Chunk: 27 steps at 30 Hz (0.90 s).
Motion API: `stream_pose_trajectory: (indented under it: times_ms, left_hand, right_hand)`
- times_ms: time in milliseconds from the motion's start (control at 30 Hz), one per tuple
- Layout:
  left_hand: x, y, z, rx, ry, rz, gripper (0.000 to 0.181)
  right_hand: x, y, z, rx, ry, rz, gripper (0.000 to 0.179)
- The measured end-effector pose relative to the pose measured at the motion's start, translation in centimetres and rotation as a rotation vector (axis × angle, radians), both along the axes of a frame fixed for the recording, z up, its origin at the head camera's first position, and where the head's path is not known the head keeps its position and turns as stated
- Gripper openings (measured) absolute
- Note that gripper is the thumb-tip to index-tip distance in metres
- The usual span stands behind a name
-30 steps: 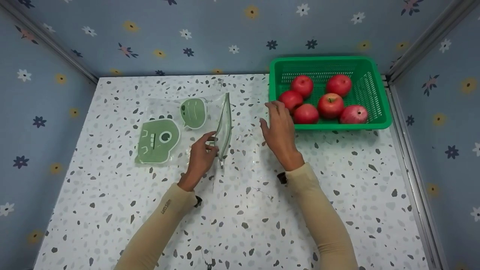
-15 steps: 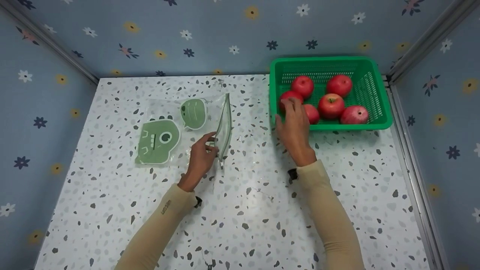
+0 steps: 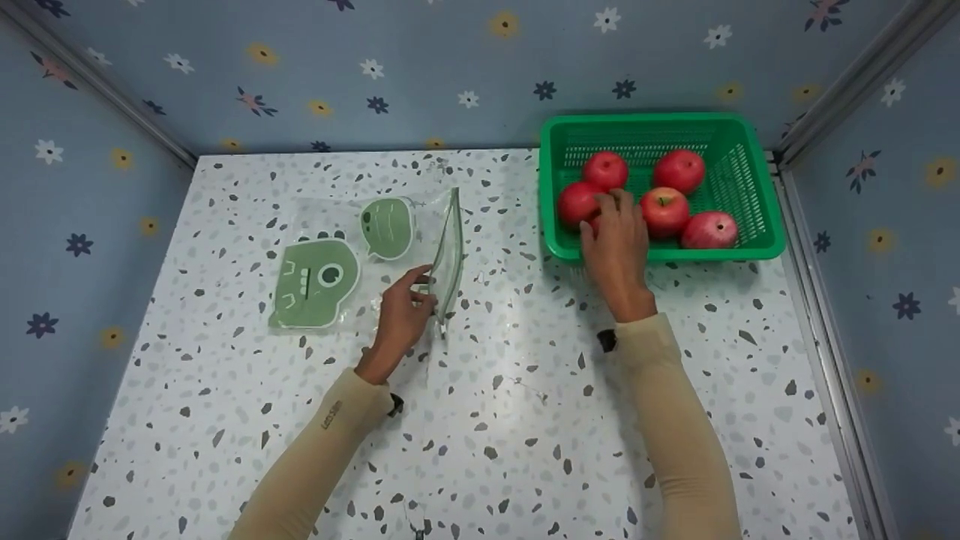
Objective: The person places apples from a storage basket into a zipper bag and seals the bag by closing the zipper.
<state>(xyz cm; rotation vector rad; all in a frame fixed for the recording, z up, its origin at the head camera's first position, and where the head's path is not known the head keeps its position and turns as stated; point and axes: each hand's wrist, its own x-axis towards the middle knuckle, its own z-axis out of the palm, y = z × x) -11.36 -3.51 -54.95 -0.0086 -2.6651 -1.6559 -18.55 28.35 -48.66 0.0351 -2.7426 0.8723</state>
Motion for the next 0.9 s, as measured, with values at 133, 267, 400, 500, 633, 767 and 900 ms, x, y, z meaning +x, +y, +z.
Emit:
stream_pose_trajectory:
  times_ms: [133, 267, 400, 500, 633, 767, 900]
  left_hand:
    - [0.0, 0.0, 0.1, -0.008, 0.0, -0.006, 0.045]
    - [0.0, 0.0, 0.0, -0.009, -0.005, -0.007, 0.045]
    - [-0.1, 0.0, -0.1, 0.005, -0.009, -0.006, 0.045]
    - [-0.1, 0.0, -0.2, 0.012, -0.015, -0.003, 0.045]
    - [-0.1, 0.0, -0.2, 0.003, -0.018, 0.002, 0.045]
    - [0.0, 0.1, -0.2, 0.003, -0.023, 0.005, 0.045]
    - [0.0, 0.0, -0.3, 0.002, -0.014, 0.001, 0.045]
  right_hand:
    - [-0.3, 0.9, -0.3, 0.034, -0.009, -0.008, 0.041]
    - [-0.5, 1.8, -0.3, 0.071, -0.031, -0.004, 0.043]
    - [-0.8, 2.5, -0.2, 0.1, -0.061, 0.005, 0.045]
    - [-1.1, 2.9, -0.2, 0.13, -0.095, 0.016, 0.049]
    - [-1.5, 3.4, 0.0, 0.187, -0.166, 0.033, 0.056]
    - [-1.9, 3.7, 0.3, 0.239, -0.242, 0.047, 0.062]
    - [-2.2, 3.9, 0.6, 0.276, -0.302, 0.063, 0.064]
